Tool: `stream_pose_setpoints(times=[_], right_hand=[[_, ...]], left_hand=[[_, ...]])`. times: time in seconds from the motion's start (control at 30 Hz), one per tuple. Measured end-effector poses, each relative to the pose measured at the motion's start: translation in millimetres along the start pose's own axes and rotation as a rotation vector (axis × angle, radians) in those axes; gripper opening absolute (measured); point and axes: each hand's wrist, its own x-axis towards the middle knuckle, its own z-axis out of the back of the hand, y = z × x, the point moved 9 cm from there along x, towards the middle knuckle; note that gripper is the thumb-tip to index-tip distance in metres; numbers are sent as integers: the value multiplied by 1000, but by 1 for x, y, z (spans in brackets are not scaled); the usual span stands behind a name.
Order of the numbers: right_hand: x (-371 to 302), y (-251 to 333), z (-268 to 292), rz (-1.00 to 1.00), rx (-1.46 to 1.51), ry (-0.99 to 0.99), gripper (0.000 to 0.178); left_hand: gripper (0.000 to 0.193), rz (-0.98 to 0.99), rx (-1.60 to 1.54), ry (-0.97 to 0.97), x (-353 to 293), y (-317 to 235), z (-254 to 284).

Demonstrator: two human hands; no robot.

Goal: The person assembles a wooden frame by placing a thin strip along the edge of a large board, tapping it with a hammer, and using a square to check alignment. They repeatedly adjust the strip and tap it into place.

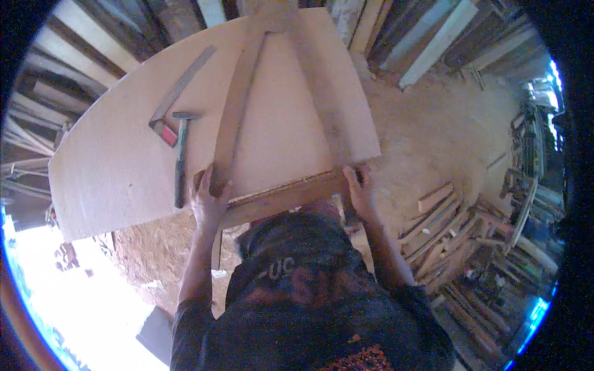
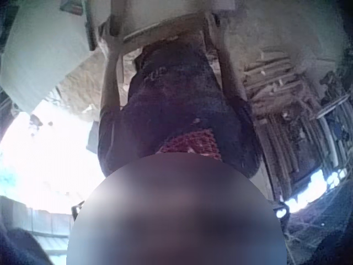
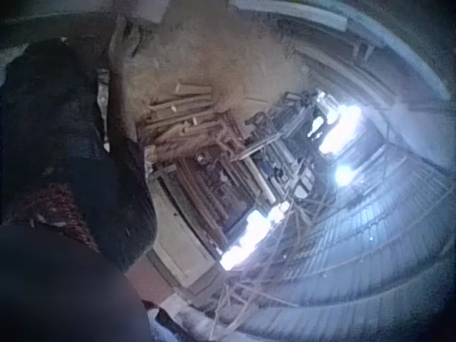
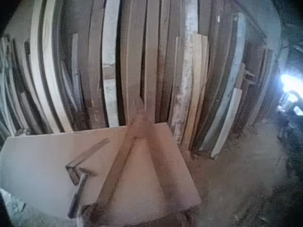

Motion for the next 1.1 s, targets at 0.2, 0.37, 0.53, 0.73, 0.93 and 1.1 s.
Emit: stream_pose_setpoints(times=[0.2, 0.37, 0.53, 0.73, 0.93, 1.1], right_hand=[[-5, 22, -15, -92, 162, 162, 35], [-5, 45, -10, -49, 162, 136, 35], [-6, 34, -10, -132, 91, 168, 39], [7, -5, 4, -53, 212, 299, 41], [4, -28, 32, -21, -101, 103, 40], [-17, 5, 42, -1, -107, 5, 39]], left_hand=[[61, 50, -28, -35, 14, 5, 5], [61, 23, -8, -56, 17, 2, 5], [57, 58, -86, -32, 13, 9, 4], [49, 131, 312, -466, 15, 67, 68], [43, 347, 24, -30, 30, 111, 34], [39, 78, 106, -302, 24, 89, 53]])
